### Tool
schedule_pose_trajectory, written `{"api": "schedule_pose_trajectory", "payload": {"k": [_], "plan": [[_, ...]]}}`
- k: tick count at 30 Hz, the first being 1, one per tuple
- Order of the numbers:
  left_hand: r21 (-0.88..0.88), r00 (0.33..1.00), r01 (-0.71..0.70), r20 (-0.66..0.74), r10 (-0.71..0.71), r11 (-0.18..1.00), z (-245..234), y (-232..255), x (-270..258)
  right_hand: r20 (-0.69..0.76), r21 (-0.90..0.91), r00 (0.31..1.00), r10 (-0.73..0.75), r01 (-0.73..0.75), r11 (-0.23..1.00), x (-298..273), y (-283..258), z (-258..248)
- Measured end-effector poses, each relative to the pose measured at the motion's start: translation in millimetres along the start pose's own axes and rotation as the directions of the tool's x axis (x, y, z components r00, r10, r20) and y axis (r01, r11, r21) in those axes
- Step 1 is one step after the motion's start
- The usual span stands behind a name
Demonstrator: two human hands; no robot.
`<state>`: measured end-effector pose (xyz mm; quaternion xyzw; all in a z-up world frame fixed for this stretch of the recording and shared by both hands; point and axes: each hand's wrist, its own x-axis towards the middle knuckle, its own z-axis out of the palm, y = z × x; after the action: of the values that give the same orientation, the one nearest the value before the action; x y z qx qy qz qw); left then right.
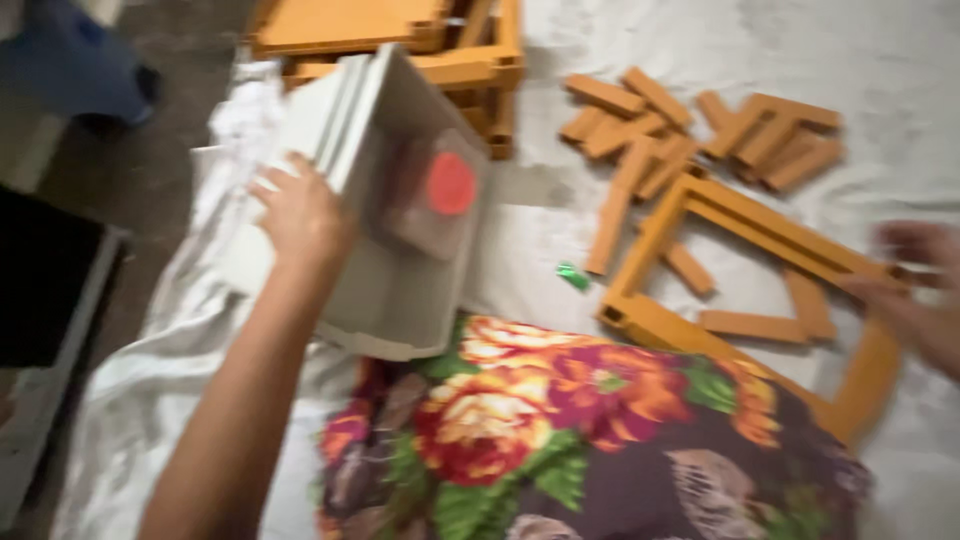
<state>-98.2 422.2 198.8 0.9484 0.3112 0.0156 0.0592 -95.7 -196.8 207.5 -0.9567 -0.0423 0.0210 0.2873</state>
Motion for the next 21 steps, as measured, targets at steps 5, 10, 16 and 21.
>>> {"api": "schedule_pose_trajectory", "payload": {"k": [5,10,16,21], "plan": [[-0.113,0.988,-0.124,-0.108,0.112,0.986,21,-93,43,0.592,0.286,0.806,-0.012,-0.197,0.938,58,-150,216],[-0.207,0.993,-0.113,-0.047,0.105,0.972,32,-185,108,0.762,0.459,0.617,-0.197,-0.3,0.836,66,-280,348],[-0.39,0.989,-0.099,0.066,0.135,0.916,62,-273,147,0.755,0.654,0.538,-0.375,-0.586,0.479,59,-366,393],[-0.455,0.993,0.003,0.103,0.049,0.89,67,-276,142,0.765,0.59,0.592,-0.253,-0.485,0.646,59,-383,378]]}}
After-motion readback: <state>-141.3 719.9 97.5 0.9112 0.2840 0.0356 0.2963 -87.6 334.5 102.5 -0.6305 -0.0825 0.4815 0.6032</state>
